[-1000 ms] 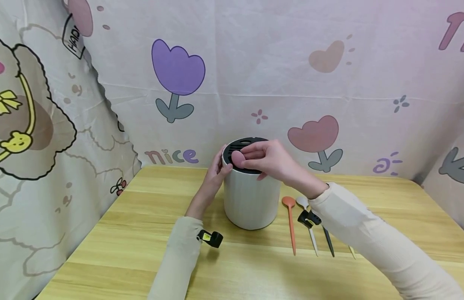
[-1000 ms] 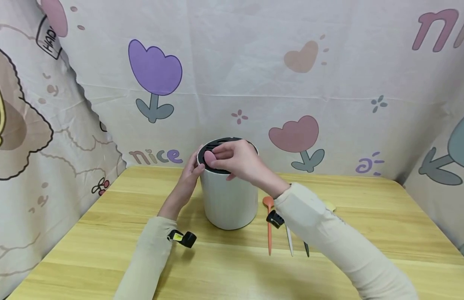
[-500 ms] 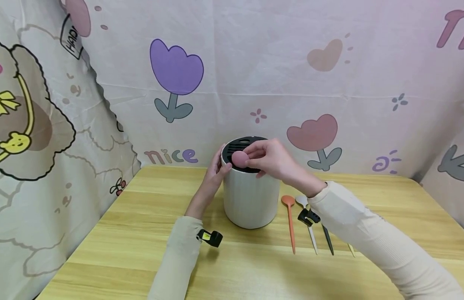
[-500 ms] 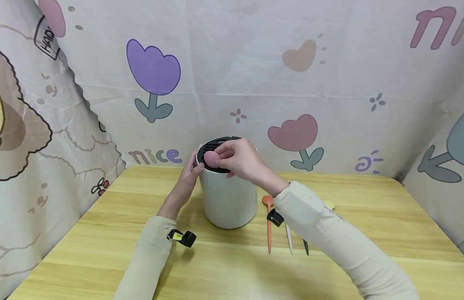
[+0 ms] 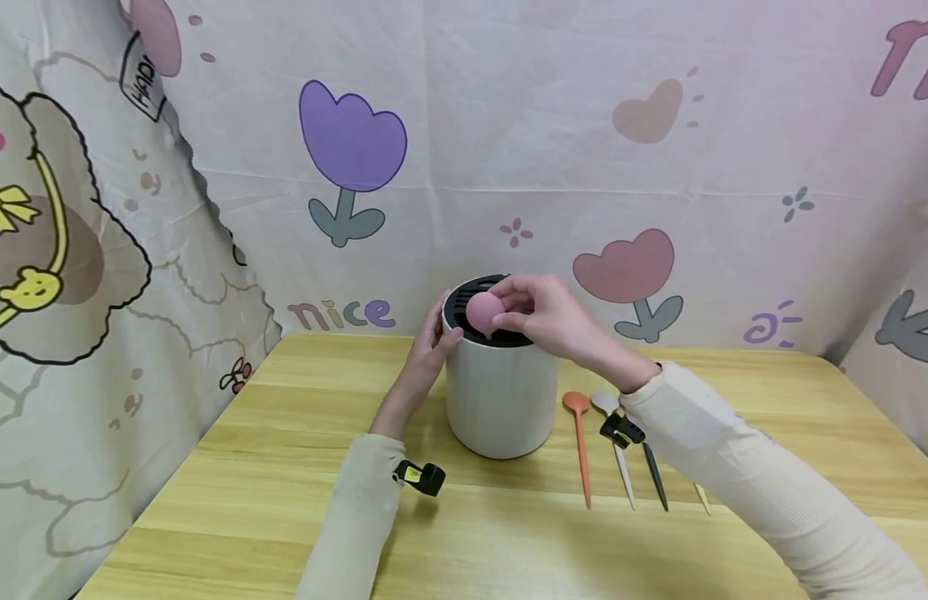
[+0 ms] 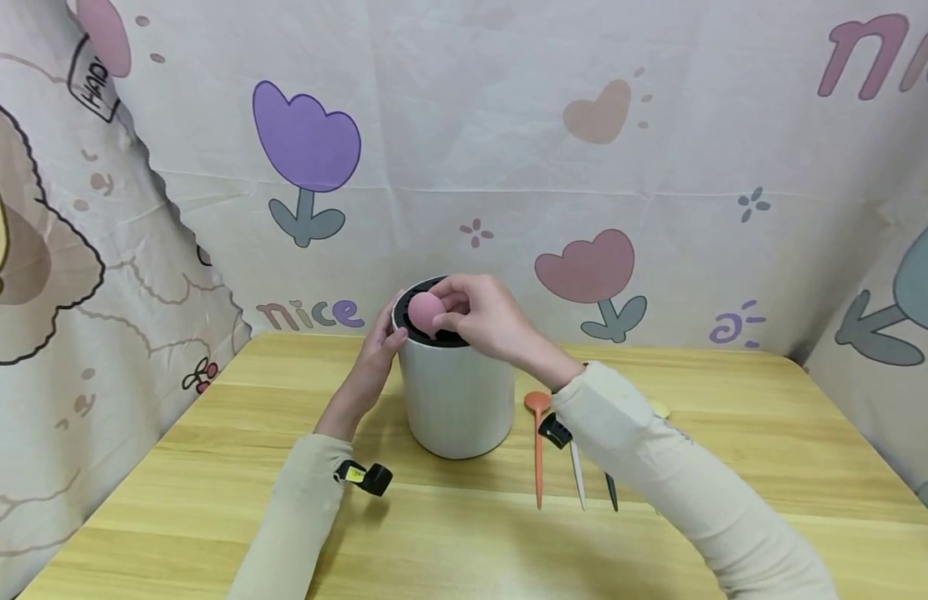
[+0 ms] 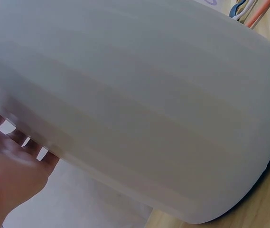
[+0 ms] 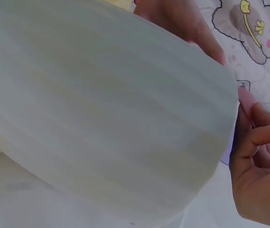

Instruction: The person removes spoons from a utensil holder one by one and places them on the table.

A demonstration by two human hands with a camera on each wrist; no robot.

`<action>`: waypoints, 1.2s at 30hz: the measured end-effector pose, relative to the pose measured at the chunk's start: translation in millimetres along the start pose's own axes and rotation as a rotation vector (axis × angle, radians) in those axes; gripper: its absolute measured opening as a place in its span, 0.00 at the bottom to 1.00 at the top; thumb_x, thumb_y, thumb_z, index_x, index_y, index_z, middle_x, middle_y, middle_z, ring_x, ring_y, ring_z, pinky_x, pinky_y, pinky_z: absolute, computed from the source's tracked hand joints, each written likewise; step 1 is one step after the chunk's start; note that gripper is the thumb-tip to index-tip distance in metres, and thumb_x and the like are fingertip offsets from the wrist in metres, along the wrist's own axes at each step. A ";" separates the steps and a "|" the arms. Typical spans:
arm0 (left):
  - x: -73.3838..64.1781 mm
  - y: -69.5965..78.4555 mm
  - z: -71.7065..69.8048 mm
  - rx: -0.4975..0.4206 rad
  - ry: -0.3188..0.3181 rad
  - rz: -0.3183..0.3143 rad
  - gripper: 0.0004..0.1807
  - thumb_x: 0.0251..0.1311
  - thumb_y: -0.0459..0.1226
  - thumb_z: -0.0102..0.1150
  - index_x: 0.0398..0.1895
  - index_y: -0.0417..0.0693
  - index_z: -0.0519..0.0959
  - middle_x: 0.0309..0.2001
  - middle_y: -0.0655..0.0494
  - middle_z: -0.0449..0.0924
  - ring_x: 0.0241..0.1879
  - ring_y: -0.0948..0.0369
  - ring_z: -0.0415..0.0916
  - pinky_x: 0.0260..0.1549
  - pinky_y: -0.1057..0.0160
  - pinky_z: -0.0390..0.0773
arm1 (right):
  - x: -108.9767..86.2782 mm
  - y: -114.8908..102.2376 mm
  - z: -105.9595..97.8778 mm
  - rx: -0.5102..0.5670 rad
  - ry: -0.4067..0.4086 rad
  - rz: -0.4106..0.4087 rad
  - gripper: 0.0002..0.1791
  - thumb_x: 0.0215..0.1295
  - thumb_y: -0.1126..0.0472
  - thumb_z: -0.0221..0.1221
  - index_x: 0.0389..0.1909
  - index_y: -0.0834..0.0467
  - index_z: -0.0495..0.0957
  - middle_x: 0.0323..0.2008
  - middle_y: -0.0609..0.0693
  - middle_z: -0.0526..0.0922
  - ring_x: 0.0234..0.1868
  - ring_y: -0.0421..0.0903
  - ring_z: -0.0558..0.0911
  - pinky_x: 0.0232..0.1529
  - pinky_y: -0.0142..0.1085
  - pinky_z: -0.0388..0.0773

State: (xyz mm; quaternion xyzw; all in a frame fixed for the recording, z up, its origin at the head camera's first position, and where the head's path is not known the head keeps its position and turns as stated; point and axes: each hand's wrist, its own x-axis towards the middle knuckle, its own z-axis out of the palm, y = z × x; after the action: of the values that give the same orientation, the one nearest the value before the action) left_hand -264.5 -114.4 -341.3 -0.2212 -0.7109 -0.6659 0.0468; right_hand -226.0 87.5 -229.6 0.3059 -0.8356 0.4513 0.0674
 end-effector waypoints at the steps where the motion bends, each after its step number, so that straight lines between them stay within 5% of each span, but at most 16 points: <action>1: -0.3 -0.2 -0.2 0.000 -0.001 0.002 0.53 0.56 0.67 0.53 0.78 0.53 0.44 0.76 0.53 0.42 0.74 0.57 0.40 0.69 0.50 0.48 | 0.0 -0.8 -1.6 -0.003 0.002 -0.003 0.13 0.59 0.73 0.64 0.46 0.69 0.80 0.36 0.58 0.85 0.39 0.50 0.84 0.43 0.40 0.79; 7: -0.9 -1.0 -1.1 0.004 0.003 0.000 0.43 0.64 0.54 0.48 0.78 0.53 0.44 0.76 0.53 0.42 0.74 0.56 0.41 0.69 0.50 0.48 | 1.1 -8.5 -13.2 -0.014 0.026 0.029 0.15 0.59 0.71 0.65 0.48 0.68 0.80 0.38 0.58 0.85 0.41 0.49 0.84 0.43 0.38 0.79; 15: -0.1 -1.3 0.0 -0.004 0.006 0.021 0.55 0.56 0.67 0.54 0.78 0.51 0.44 0.76 0.51 0.42 0.74 0.55 0.41 0.69 0.51 0.48 | -0.3 -21.3 -29.6 0.021 0.085 0.076 0.16 0.60 0.69 0.65 0.49 0.66 0.80 0.38 0.56 0.85 0.39 0.42 0.82 0.39 0.29 0.76; 30: -1.1 -0.9 -0.4 -0.004 0.010 0.007 0.54 0.55 0.67 0.53 0.78 0.54 0.44 0.77 0.54 0.41 0.74 0.56 0.41 0.69 0.50 0.49 | -14.2 -46.0 -52.9 0.092 0.223 -0.044 0.14 0.58 0.69 0.67 0.46 0.66 0.81 0.32 0.49 0.85 0.28 0.40 0.78 0.27 0.28 0.69; 36: -0.6 -1.3 0.2 0.004 0.015 0.005 0.59 0.49 0.72 0.53 0.78 0.54 0.44 0.77 0.53 0.41 0.74 0.56 0.41 0.69 0.50 0.48 | -19.2 -52.5 -61.1 0.227 0.270 -0.077 0.13 0.56 0.73 0.66 0.43 0.68 0.81 0.29 0.49 0.84 0.21 0.39 0.70 0.19 0.26 0.63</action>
State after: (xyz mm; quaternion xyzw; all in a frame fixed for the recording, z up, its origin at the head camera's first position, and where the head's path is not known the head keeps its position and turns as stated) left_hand -264.5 -114.4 -342.8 -0.2180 -0.7113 -0.6661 0.0540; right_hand -190.5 123.5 -163.9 0.2799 -0.7504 0.5767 0.1613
